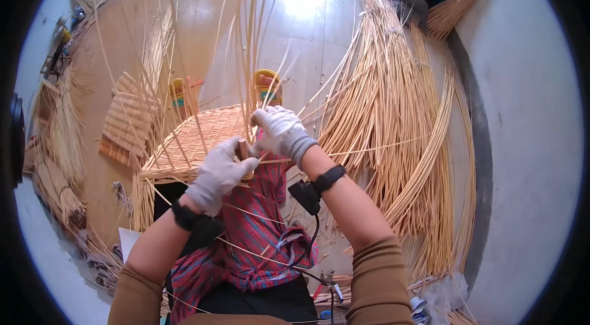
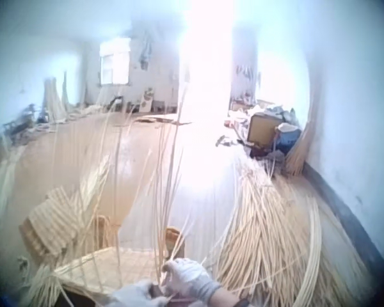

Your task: Weaving a wicker basket while sitting on a workshop floor.

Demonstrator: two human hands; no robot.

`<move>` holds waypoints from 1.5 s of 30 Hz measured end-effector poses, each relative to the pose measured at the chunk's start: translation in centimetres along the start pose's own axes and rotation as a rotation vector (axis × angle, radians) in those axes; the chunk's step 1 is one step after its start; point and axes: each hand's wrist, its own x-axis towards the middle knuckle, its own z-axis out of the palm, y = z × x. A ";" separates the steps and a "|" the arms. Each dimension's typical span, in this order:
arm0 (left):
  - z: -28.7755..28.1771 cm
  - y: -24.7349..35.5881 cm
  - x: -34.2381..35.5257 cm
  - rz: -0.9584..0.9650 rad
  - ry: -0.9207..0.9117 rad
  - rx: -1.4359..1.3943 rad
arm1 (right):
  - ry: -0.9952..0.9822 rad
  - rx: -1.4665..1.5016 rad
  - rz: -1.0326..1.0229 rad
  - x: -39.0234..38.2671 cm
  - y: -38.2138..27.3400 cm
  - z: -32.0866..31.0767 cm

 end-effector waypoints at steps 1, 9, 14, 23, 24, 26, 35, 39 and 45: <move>0.5 -0.3 0.1 -0.028 0.051 0.011 | 0.155 -0.018 -0.099 -0.8 -1.0 0.1; -4.8 0.3 -10.6 0.075 0.190 -0.288 | 0.051 0.059 -0.441 -17.7 -12.1 2.6; -10.9 0.2 -20.7 0.030 0.124 -0.417 | 0.261 0.112 -0.030 -20.3 -14.3 3.3; -14.7 -11.1 -15.7 0.171 0.078 -0.633 | 0.573 -0.210 -0.260 -13.3 -22.8 -0.1; -14.8 -12.5 -14.0 0.198 0.080 -0.615 | 0.505 -0.187 -0.196 -12.4 -21.9 0.6; -15.9 -12.8 -12.3 0.156 0.119 -0.533 | 0.383 -0.113 -0.100 -9.9 -20.1 2.7; -15.3 -12.7 -11.4 -0.045 0.230 -0.546 | 0.540 0.054 -0.326 6.2 -22.3 3.3; -13.5 -13.4 -11.1 -0.011 0.352 -0.650 | 0.473 0.034 -0.194 13.4 -25.1 5.3; -14.5 -13.5 -11.3 -0.008 0.336 -0.587 | 0.477 0.004 0.091 2.9 -17.9 4.3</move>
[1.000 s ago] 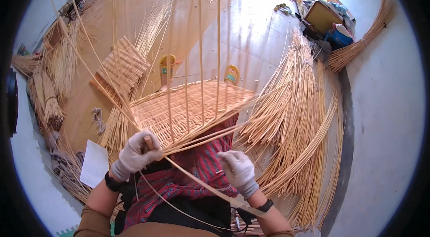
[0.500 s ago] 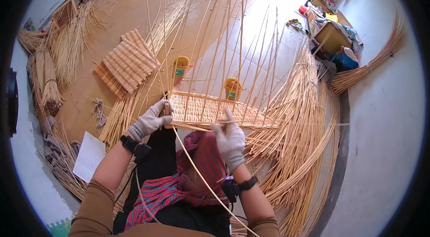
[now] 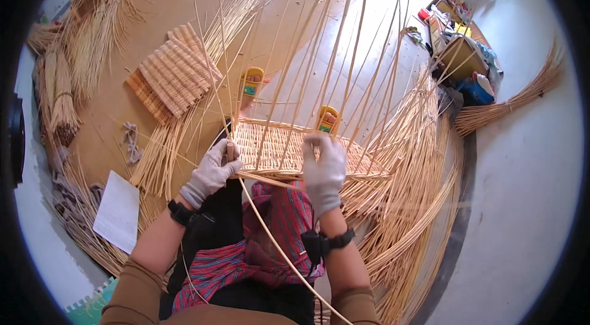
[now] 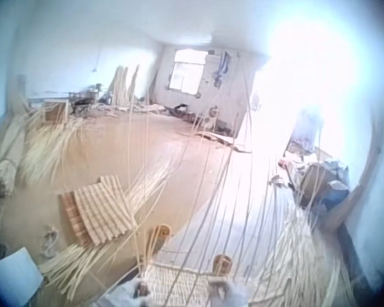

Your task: Weaving a wicker basket while sitting on a workshop floor.

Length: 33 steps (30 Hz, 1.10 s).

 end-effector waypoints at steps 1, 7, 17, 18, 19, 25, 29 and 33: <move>0.2 -0.1 0.3 -0.003 -0.022 -0.021 | -0.101 -0.139 0.180 -2.0 1.7 0.1; -1.0 -0.2 0.2 -0.045 -0.076 -0.103 | -0.514 -0.055 -0.239 -1.8 -4.3 3.6; -1.5 -0.6 0.3 -0.043 -0.112 -0.171 | -0.904 -0.163 -0.248 -1.2 -5.1 -1.7; -1.7 -0.5 0.3 -0.068 -0.118 -0.170 | -0.977 -0.110 -0.110 -1.5 -4.9 -2.7; -1.7 0.0 0.4 -0.095 -0.131 -0.171 | -1.020 -0.067 -0.121 -1.3 -3.4 -3.3; -2.0 0.9 0.4 -0.205 -0.156 -0.140 | -1.220 0.264 0.240 0.3 -1.0 -5.1; -2.1 0.4 0.7 -0.200 -0.171 -0.179 | -1.094 0.031 0.063 0.7 0.5 -4.0; -2.2 0.6 0.6 -0.220 -0.168 -0.179 | -1.318 0.335 0.478 0.9 -1.0 -3.7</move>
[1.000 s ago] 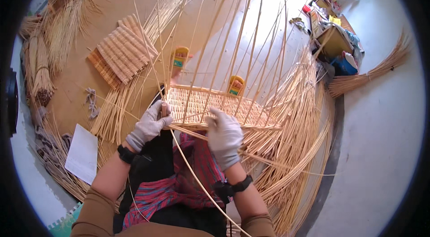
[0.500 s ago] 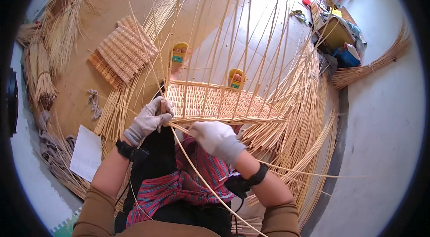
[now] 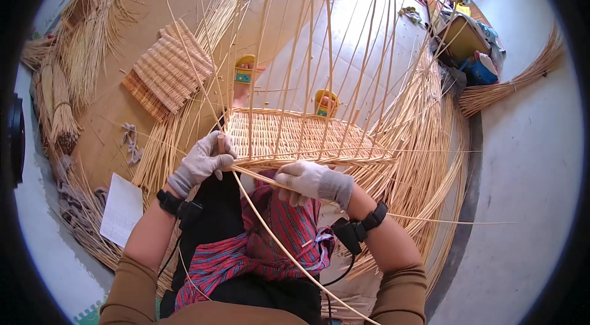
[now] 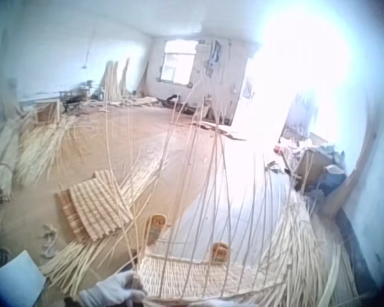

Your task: Weaving a wicker basket while sitting on a workshop floor.

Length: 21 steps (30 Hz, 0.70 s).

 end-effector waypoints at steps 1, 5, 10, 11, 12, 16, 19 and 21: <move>-0.1 0.0 -0.1 0.001 0.007 0.004 | 0.036 0.019 -0.013 -0.3 -0.5 0.1; -0.1 -0.2 0.1 -0.006 0.007 0.008 | 0.052 -0.075 -0.156 0.7 0.9 -1.1; 0.4 0.5 0.1 -0.024 0.048 0.049 | 0.389 -0.443 -0.367 0.7 -0.5 -2.2; 0.4 0.4 0.1 -0.026 0.066 0.065 | 0.607 -0.598 -0.471 1.7 -0.2 -2.0; 0.6 0.4 0.2 -0.028 0.082 0.082 | 0.828 -0.751 -0.572 2.5 -0.4 -1.7; 2.3 1.3 -0.2 -0.016 0.244 0.184 | 1.434 -0.742 -0.601 5.7 -0.9 0.4; 2.7 1.1 0.0 -0.003 0.316 0.223 | 1.017 0.153 -0.391 6.3 0.7 0.8; 3.2 0.5 0.5 0.024 0.348 0.240 | 0.851 0.680 -0.773 7.6 1.3 -0.2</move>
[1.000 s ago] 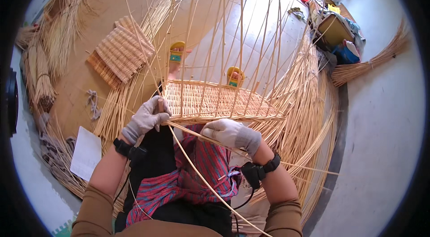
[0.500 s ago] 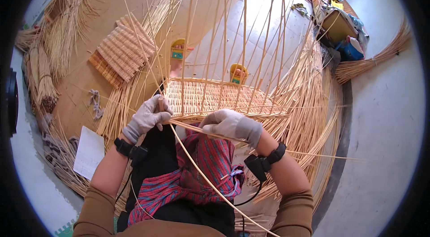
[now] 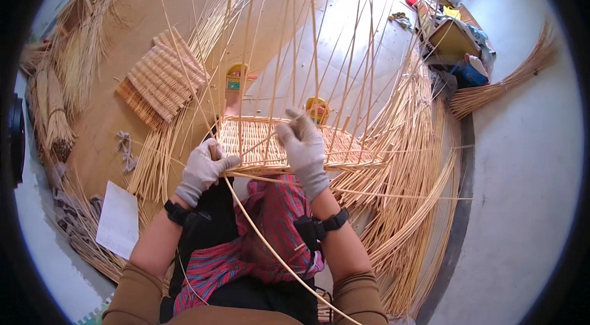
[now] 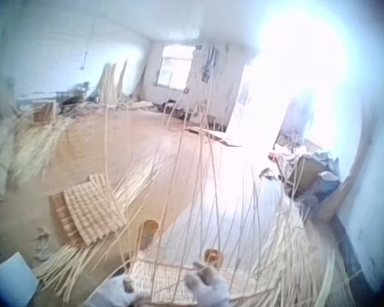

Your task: Weaving a wicker basket while sitting on a workshop floor.

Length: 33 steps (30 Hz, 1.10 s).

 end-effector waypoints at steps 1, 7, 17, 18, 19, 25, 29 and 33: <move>0.1 -0.3 0.0 0.010 0.024 0.014 | -0.048 -0.140 -0.102 1.1 -1.1 1.0; 1.2 0.5 -0.3 0.084 0.164 0.207 | -0.290 -0.997 -0.566 6.6 -6.7 6.5; 0.7 0.8 0.0 0.087 0.185 0.285 | 0.107 -0.873 -0.346 -2.6 -3.8 -1.4; 0.8 0.5 -0.6 0.117 0.207 0.316 | 0.006 -1.032 -0.434 -3.7 -3.1 -1.9; 1.0 0.4 -0.5 0.107 0.235 0.333 | -0.098 -1.188 -0.522 -4.4 -2.4 -2.4; 0.7 -0.4 -0.2 0.080 0.325 0.476 | -0.355 -1.363 -0.153 -5.8 -4.3 3.2; 0.1 -1.7 1.0 0.039 0.184 0.318 | -0.306 -1.163 -0.337 -5.0 0.5 -0.2; -2.5 -1.8 0.7 -0.037 -0.072 0.007 | -0.277 -1.124 -0.289 -4.6 0.6 0.1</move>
